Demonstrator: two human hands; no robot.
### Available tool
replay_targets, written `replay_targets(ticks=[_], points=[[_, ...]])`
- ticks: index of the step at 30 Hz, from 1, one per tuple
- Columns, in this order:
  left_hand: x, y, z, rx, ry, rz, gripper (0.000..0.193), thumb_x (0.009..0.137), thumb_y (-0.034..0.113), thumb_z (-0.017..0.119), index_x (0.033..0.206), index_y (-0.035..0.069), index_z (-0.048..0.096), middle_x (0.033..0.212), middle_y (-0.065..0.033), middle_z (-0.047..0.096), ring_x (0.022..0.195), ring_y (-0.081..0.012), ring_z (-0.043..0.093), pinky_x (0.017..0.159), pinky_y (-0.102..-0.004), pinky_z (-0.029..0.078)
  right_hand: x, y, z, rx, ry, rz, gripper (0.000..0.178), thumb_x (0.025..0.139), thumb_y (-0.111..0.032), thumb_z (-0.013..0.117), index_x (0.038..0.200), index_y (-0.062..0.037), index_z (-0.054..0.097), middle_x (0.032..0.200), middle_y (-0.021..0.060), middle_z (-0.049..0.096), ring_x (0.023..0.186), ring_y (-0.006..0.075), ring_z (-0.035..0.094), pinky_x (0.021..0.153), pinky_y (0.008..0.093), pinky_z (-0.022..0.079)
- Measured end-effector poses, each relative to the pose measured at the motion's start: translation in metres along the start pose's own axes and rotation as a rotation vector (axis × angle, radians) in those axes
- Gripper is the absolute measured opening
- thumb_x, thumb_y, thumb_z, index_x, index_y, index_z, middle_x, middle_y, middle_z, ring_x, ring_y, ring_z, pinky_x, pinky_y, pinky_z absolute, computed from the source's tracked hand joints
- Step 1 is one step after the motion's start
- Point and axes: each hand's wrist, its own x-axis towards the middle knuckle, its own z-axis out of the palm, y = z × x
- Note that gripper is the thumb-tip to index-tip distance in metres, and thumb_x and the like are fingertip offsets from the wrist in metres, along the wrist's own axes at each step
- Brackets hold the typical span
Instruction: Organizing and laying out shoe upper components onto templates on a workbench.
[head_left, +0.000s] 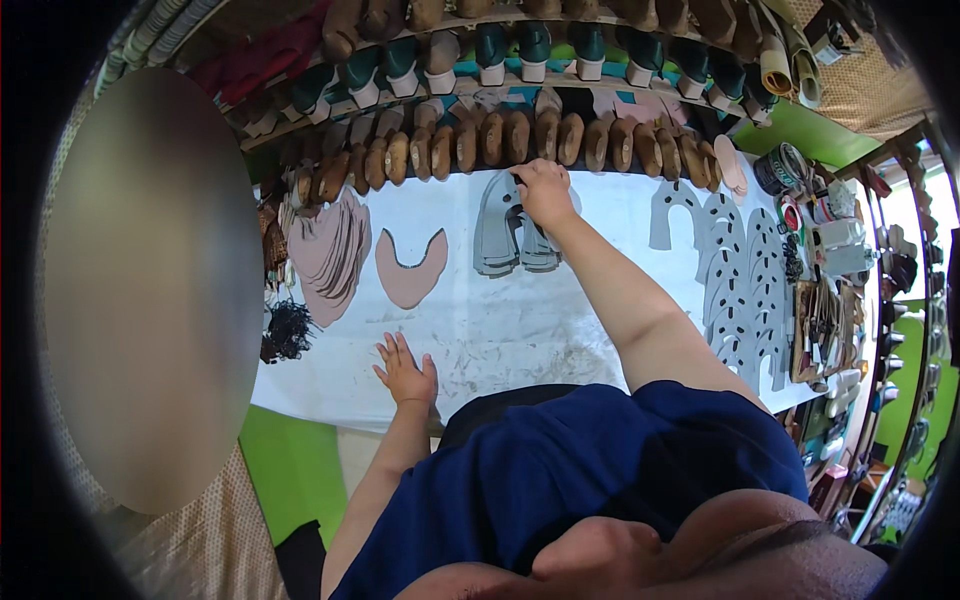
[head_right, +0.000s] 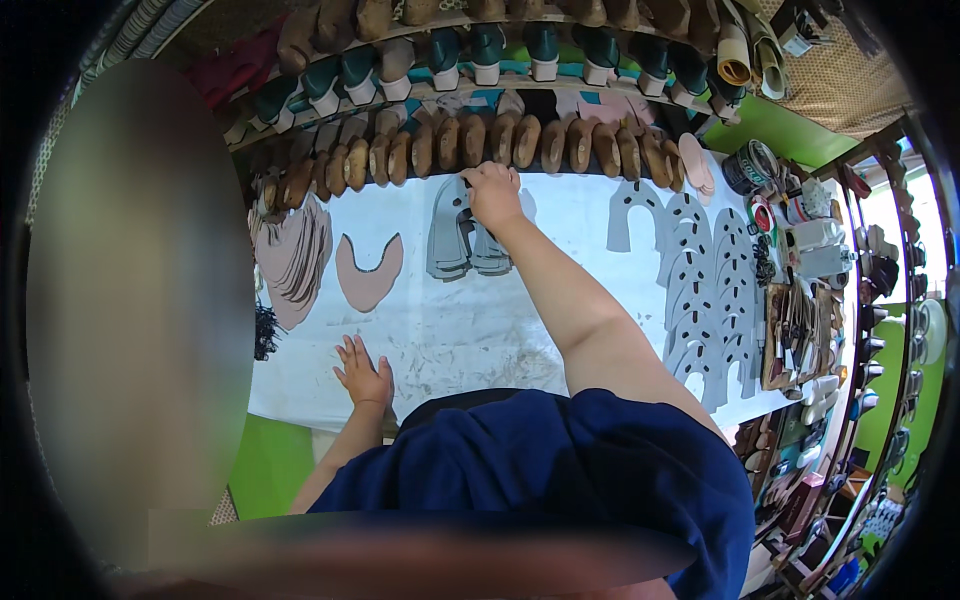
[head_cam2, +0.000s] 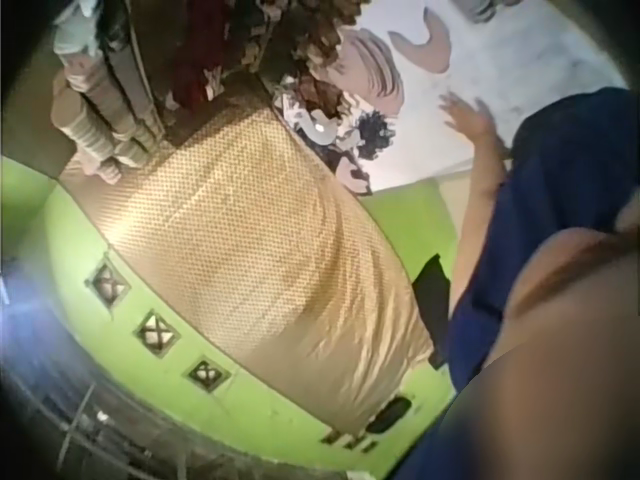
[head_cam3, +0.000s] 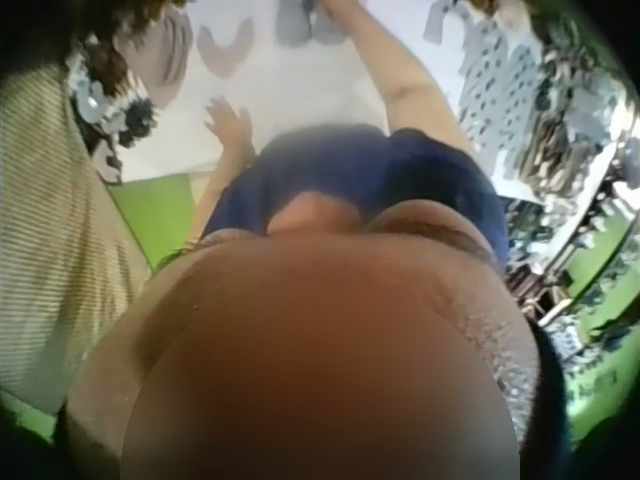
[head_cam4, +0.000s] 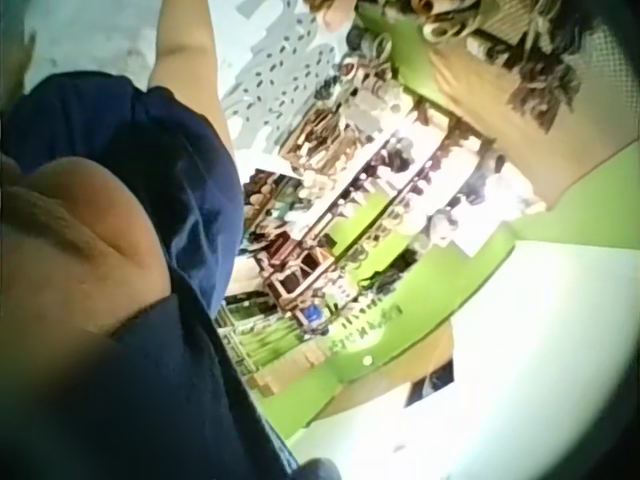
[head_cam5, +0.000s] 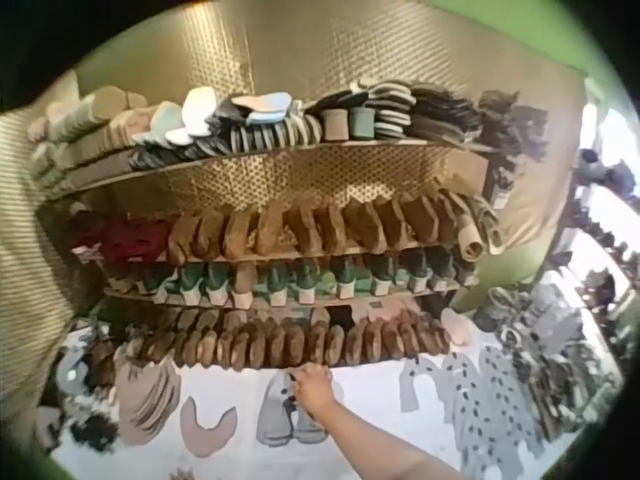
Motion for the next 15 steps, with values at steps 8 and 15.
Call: replay_targets(ticks=[8,15], points=[[-0.003,-0.002,0.008,0.012,-0.004,0.015,0.078,0.089,0.036,0.058,0.156,0.011,0.026,0.165,-0.0114,0.016,0.153,-0.0351,0.009,0.117,-0.0629,0.008,-0.015,0.003,-0.027,-0.015,0.142,-0.056,0.013,0.086,-0.012,0.066,0.099,-0.0123,0.065,0.108,0.0118,0.065,0.111,0.0321,0.058,0.103,0.0569,0.038],[0.000,0.004,0.000,0.028,-0.034,0.019,0.077,0.090,0.033,0.058,0.155,0.009,0.024,0.165,-0.0130,0.016,0.153,-0.0364,0.009,0.117,-0.0631,0.008,-0.076,0.023,-0.135,0.259,-0.009,-0.143,0.012,0.086,-0.010,0.068,0.097,-0.0075,0.070,0.093,0.0095,0.069,0.091,0.0308,0.064,0.082,0.0394,0.051]])
